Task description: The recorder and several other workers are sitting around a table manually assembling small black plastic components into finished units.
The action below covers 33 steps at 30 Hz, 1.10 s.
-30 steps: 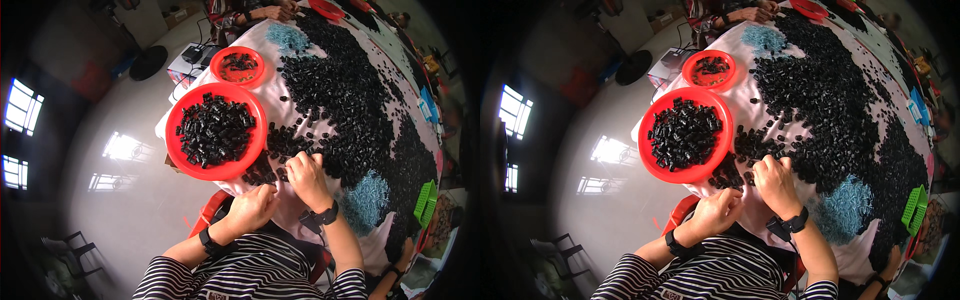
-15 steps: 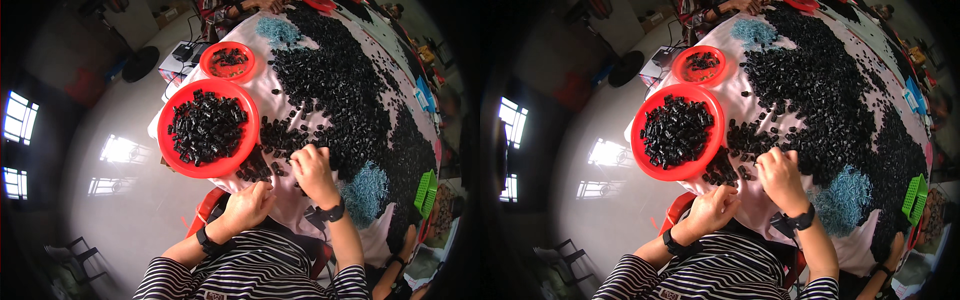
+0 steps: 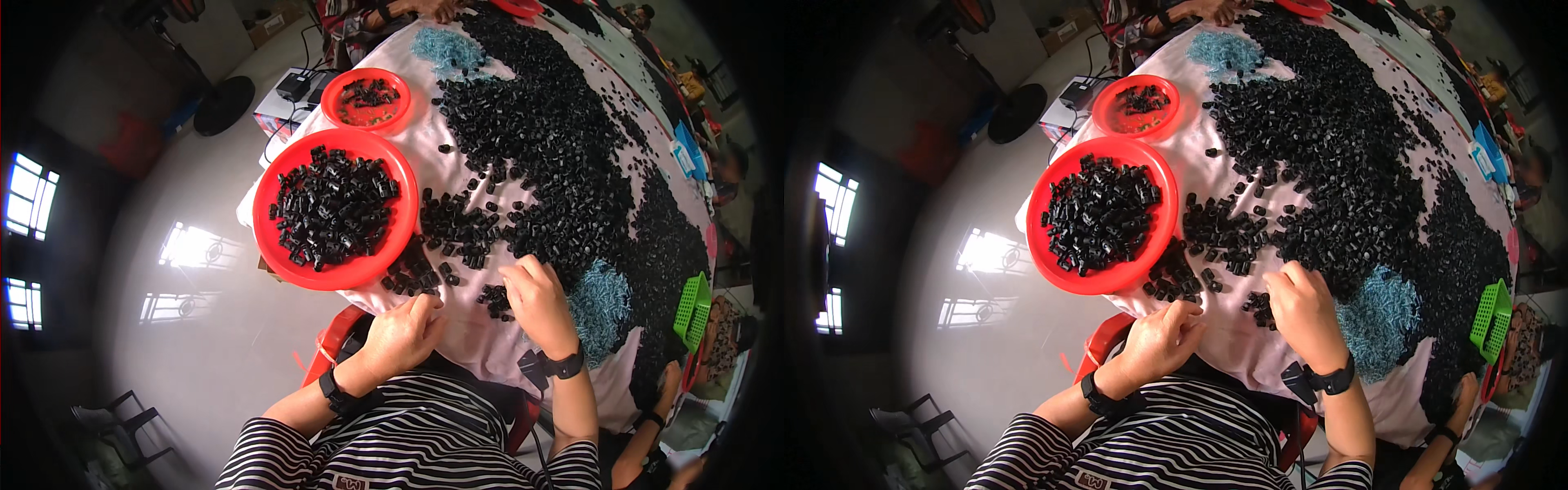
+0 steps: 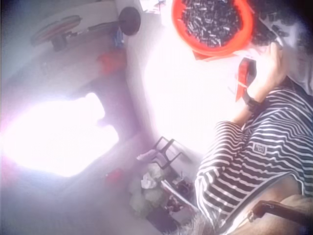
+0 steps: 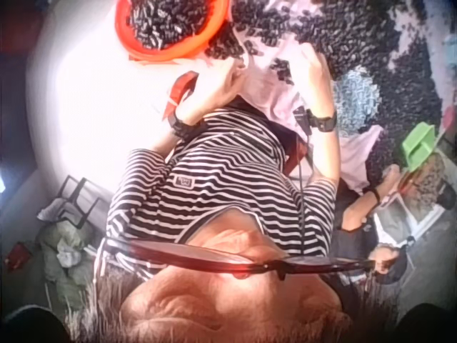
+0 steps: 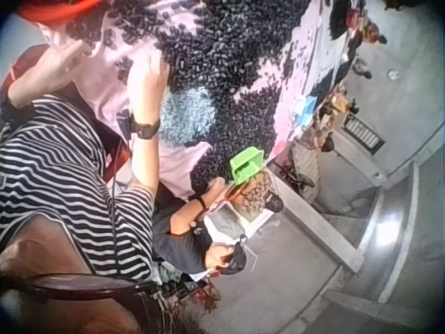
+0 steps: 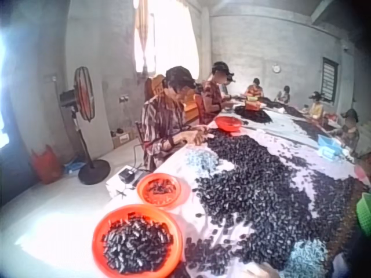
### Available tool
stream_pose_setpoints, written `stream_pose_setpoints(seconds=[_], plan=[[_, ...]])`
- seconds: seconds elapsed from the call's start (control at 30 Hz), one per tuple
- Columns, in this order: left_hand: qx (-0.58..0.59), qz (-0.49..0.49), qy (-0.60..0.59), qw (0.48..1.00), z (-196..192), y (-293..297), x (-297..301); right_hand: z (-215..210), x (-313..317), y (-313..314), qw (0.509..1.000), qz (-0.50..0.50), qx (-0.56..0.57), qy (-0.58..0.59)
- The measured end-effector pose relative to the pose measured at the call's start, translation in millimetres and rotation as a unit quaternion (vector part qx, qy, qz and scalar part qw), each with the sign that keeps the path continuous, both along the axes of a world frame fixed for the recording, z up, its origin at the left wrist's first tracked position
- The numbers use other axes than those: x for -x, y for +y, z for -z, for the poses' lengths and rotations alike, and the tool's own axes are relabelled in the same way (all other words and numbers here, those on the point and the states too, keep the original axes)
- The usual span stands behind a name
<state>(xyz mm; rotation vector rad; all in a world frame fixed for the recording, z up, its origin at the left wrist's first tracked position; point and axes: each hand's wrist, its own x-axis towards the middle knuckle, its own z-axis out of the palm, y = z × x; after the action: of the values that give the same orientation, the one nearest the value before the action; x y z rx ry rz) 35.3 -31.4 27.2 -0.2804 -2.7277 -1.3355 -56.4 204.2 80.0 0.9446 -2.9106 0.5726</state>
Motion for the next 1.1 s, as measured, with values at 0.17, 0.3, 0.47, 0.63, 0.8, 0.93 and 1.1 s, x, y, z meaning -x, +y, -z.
stream_pose_setpoints(seconds=[0.17, 0.3, 0.47, 0.63, 0.8, 0.93, 1.1], plan=[[-0.003, -0.013, -0.004, 1.0, -2, 0, 0, 19, 12, -30, 0.997, -0.025, 0.066, 0.029], [0.001, -0.042, 0.007, 0.999, -5, -2, 1, 18, 13, -48, 0.997, -0.062, 0.029, 0.038], [-0.012, -0.144, -0.049, 0.988, -3, -2, 1, 22, 18, -54, 0.996, -0.05, 0.051, 0.058], [-0.009, -0.184, -0.052, 0.982, -4, -2, 2, 16, 36, -60, 0.995, -0.052, 0.014, 0.088], [0.02, -0.17, -0.031, 0.985, 0, 0, 0, 29, 33, -61, 0.996, -0.078, -0.013, 0.049], [0.04, -0.172, -0.04, 0.984, 2, -2, 0, 23, 30, -55, 0.994, -0.084, 0.002, 0.063], [0.082, -0.16, -0.09, 0.98, 0, 0, -3, 23, 43, -58, 0.992, -0.059, 0.059, 0.092]])
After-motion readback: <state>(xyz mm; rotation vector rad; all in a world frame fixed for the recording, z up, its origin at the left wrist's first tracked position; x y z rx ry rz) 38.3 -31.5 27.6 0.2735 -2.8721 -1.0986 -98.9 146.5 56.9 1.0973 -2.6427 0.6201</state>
